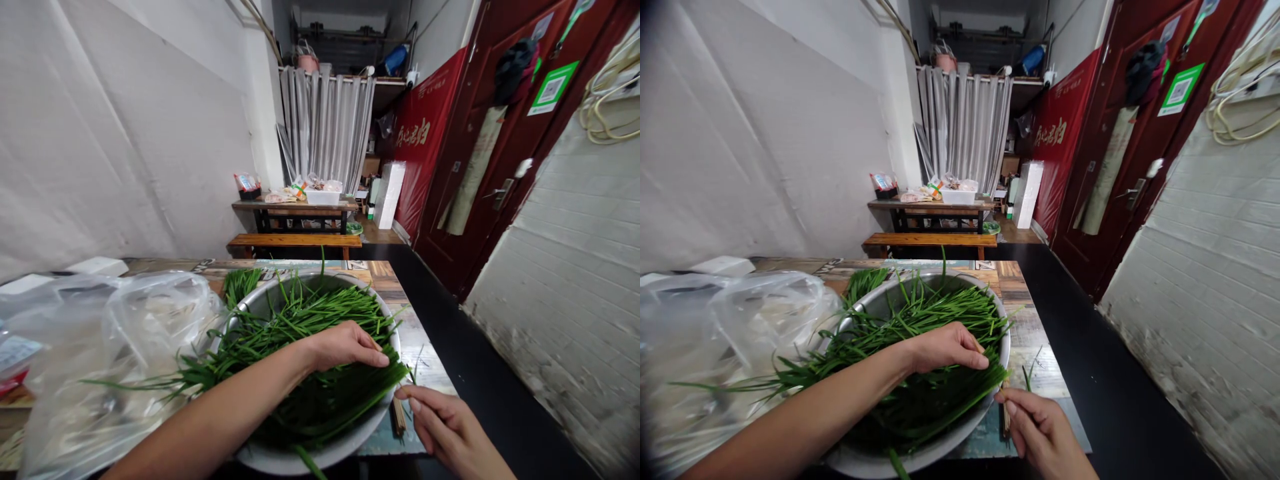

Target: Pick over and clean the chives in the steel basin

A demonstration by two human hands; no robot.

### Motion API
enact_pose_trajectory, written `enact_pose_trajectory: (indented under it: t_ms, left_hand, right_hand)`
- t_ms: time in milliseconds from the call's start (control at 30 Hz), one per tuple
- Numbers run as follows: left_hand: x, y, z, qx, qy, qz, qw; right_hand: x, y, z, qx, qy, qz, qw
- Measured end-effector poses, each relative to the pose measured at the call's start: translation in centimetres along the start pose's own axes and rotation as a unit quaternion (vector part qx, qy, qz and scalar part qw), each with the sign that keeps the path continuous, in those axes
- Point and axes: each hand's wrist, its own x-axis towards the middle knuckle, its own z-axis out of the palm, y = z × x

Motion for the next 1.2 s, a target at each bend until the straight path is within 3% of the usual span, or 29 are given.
enact_pose_trajectory:
  t_ms: [133, 200, 267, 333, 467, 667, 767, 867, 933, 1033, 1200]
  left_hand:
    - [-0.3, 1.4, -1.5, 0.052, 0.009, 0.021, 0.998]
    - [-0.2, 2.3, -3.0, 0.113, 0.084, 0.047, 0.989]
    - [0.4, 2.7, -4.5, 0.193, 0.196, 0.072, 0.959]
    - [1.4, 2.2, -5.7, 0.292, 0.243, 0.066, 0.923]
    - [3.7, -0.2, -7.1, 0.408, 0.262, 0.036, 0.874]
    - [4.8, -1.7, -8.2, 0.411, 0.236, 0.034, 0.88]
    - [4.3, -1.2, -7.5, 0.35, 0.244, 0.068, 0.902]
    - [3.6, -0.7, -5.8, 0.163, 0.246, 0.096, 0.951]
    - [3.2, -0.7, -4.8, 0.033, 0.233, 0.076, 0.969]
    - [3.0, -0.7, -3.8, -0.078, 0.215, 0.048, 0.972]
    - [2.6, 0.1, -2.9, -0.088, 0.238, 0.046, 0.966]
  right_hand:
    - [0.4, -0.5, 0.6, 0.05, 0.048, 0.018, 0.997]
    - [0.6, -0.3, 0.6, 0.071, 0.062, 0.026, 0.995]
    - [0.8, 0.1, 0.5, 0.08, 0.062, 0.027, 0.994]
    - [1.0, 0.6, 0.3, 0.087, 0.057, 0.02, 0.994]
    - [1.7, 1.2, 0.2, 0.104, 0.068, 0.008, 0.992]
    - [2.5, 1.0, 0.3, 0.13, 0.071, 0.001, 0.989]
    - [2.6, 0.5, 0.5, 0.14, 0.066, -0.001, 0.988]
    - [2.6, -0.2, 0.8, 0.137, 0.07, -0.011, 0.988]
    - [2.8, -0.6, 0.9, 0.127, 0.077, -0.021, 0.989]
    - [3.0, -0.8, 1.0, 0.116, 0.086, -0.03, 0.989]
    - [3.1, -0.3, 1.0, 0.122, 0.094, -0.028, 0.988]
